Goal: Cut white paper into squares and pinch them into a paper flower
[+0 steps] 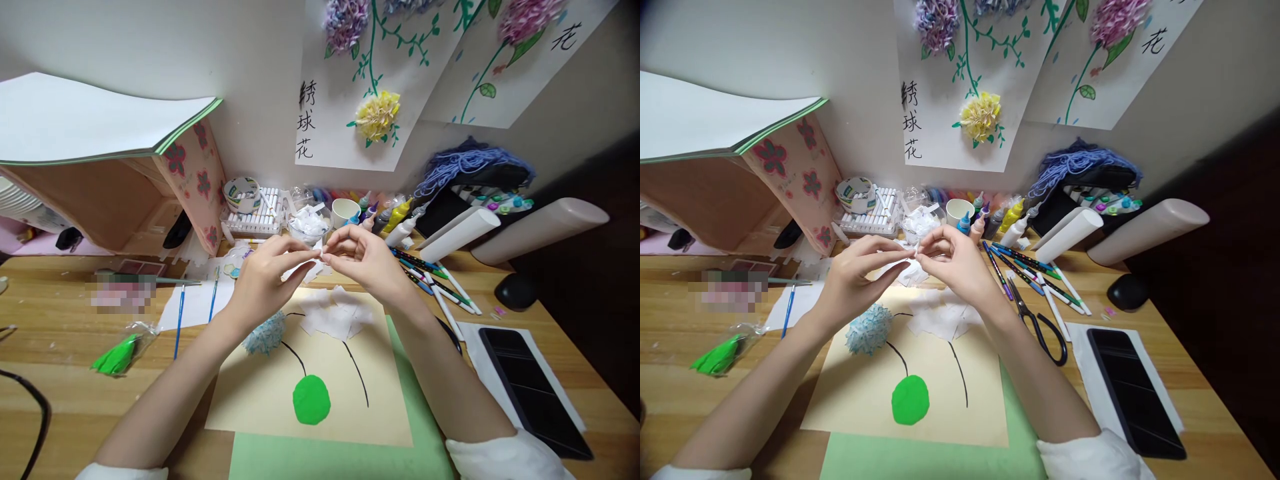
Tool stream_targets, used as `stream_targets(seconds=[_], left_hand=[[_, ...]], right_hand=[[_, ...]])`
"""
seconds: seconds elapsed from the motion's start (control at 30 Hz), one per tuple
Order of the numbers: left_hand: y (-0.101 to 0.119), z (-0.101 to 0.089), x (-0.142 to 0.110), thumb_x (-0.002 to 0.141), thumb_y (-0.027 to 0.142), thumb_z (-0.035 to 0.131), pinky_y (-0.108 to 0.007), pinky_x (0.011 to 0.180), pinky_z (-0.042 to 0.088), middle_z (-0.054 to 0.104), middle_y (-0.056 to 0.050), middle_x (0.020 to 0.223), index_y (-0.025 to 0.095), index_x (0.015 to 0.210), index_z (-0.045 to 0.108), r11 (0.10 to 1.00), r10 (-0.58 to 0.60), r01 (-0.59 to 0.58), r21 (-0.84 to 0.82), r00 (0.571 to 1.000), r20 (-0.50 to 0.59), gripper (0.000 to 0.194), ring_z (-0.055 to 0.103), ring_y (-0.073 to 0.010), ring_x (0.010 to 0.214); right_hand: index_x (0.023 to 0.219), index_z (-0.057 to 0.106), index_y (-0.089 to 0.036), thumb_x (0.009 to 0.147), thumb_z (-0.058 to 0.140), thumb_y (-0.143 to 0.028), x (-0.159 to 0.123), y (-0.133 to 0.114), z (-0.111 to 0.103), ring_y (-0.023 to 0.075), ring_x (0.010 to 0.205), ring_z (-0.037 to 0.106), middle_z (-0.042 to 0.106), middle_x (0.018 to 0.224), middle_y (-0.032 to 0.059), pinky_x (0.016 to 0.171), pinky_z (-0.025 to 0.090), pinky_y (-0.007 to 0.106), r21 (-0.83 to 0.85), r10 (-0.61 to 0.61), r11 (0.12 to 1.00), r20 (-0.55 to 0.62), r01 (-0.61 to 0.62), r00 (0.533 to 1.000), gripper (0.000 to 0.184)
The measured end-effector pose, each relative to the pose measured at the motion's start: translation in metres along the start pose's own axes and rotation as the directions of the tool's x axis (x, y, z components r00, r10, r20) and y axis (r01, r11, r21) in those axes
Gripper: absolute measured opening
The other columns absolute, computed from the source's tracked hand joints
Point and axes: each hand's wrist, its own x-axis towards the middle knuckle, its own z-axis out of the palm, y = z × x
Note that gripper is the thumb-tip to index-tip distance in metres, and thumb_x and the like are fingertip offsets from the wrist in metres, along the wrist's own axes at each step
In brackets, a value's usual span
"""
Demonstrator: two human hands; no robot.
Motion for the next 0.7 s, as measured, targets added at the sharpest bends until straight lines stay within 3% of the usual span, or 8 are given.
stream_targets(seconds=[0.33, 0.7], left_hand=[[0.0003, 0.0007, -0.0003, 0.084, 0.018, 0.058, -0.029, 0.073, 0.048, 0.066, -0.006, 0.092, 0.021, 0.104, 0.067, 1.0, 0.008, -0.008, -0.019, 1.0, 0.002, 0.022, 0.059, -0.0155, 0.085], [0.0028, 0.0009, -0.0005, 0.085, 0.019, 0.058, -0.029, 0.073, 0.047, 0.066, -0.005, 0.091, 0.021, 0.102, 0.066, 1.0, 0.012, -0.012, -0.015, 1.0, 0.003, 0.02, 0.058, -0.0155, 0.084]], right_hand=[[0.082, 0.051, -0.019, 0.068, 0.069, -0.019, -0.0011, 0.0002, -0.0012, 0.0136, 0.077, 0.064, 0.063, 0.081, 0.0003, 0.074, 0.052, 0.028, 0.021, 0.001, 1.0, 0.011, -0.001, 1.0, 0.022], [0.079, 0.052, -0.02, 0.068, 0.072, -0.03, 0.0005, -0.0002, -0.0018, 0.0146, 0.077, 0.064, 0.063, 0.078, 0.0008, 0.075, 0.052, 0.029, -0.002, 0.001, 1.0, -0.01, -0.001, 1.0, 0.025]])
